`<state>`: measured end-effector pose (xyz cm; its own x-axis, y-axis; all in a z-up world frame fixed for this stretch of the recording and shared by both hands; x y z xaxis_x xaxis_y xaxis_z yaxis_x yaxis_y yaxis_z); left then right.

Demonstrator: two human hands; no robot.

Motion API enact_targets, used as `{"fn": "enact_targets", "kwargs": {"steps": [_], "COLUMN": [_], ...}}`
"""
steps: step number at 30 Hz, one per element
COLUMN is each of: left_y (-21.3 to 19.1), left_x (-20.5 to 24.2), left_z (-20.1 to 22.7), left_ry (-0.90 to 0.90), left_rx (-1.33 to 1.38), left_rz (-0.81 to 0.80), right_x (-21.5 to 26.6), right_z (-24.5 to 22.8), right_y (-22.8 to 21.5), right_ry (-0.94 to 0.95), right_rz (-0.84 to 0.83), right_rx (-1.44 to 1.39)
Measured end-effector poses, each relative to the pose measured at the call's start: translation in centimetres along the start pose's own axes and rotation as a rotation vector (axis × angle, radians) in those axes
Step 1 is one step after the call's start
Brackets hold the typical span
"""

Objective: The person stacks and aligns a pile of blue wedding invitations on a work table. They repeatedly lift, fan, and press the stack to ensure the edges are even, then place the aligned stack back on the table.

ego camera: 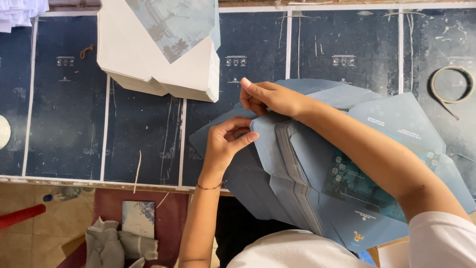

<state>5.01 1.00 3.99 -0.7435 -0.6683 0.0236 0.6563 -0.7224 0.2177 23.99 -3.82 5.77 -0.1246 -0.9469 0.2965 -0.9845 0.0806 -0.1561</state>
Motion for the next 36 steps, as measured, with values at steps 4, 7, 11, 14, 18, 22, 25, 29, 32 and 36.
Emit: {"fn": "enact_targets", "kwargs": {"steps": [4,7,11,14,18,22,25,29,32,36], "left_y": [-0.1,-0.2,0.1,1.1,0.6,0.9,1.2,0.7,1.2,1.4], "left_x": [-0.5,-0.7,-0.3,0.0,0.4,0.3,0.3,0.7,0.8,-0.1], "left_z": [-0.8,-1.6,-1.4,0.8,1.9,3.7,3.0,2.0,0.6,0.6], "left_ry": [-0.045,-0.053,-0.059,-0.030,0.171,0.363,0.237,-0.039,-0.052,-0.061], "left_rx": [0.072,0.097,0.145,0.129,-0.137,-0.634,-0.522,-0.207,-0.042,-0.016], "left_rz": [-0.055,-0.061,-0.044,-0.054,-0.044,0.000,0.015,0.121,0.086,0.047], "right_x": [0.5,0.6,0.7,0.6,0.2,0.5,1.2,0.7,1.2,1.3], "right_z": [-0.9,-1.4,-1.5,-1.3,-0.8,-1.7,-1.9,-0.2,-1.2,-1.5], "right_y": [-0.2,-0.2,-0.2,0.0,-0.1,-0.7,-0.9,-0.7,-0.6,-0.7], "right_ry": [-0.027,-0.039,-0.027,-0.026,-0.009,-0.173,-0.135,0.058,0.044,0.006], "right_rz": [-0.041,-0.046,-0.038,-0.024,0.049,0.256,0.249,0.097,0.036,0.007], "right_rx": [-0.129,-0.150,-0.166,-0.134,0.002,0.270,0.356,0.173,0.043,-0.069]}}
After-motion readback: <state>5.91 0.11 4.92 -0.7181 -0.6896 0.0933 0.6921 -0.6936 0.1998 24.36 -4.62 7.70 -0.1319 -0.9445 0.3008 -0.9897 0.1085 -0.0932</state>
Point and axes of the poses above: each hand's wrist, its own x-axis away from the middle knuckle, its own y-axis out of the palm, z = x × y, the point moved 4 cm from there along -x, towards the middle knuckle, and after that the axes turned 6 degrees about z, right-handed, at the moved point
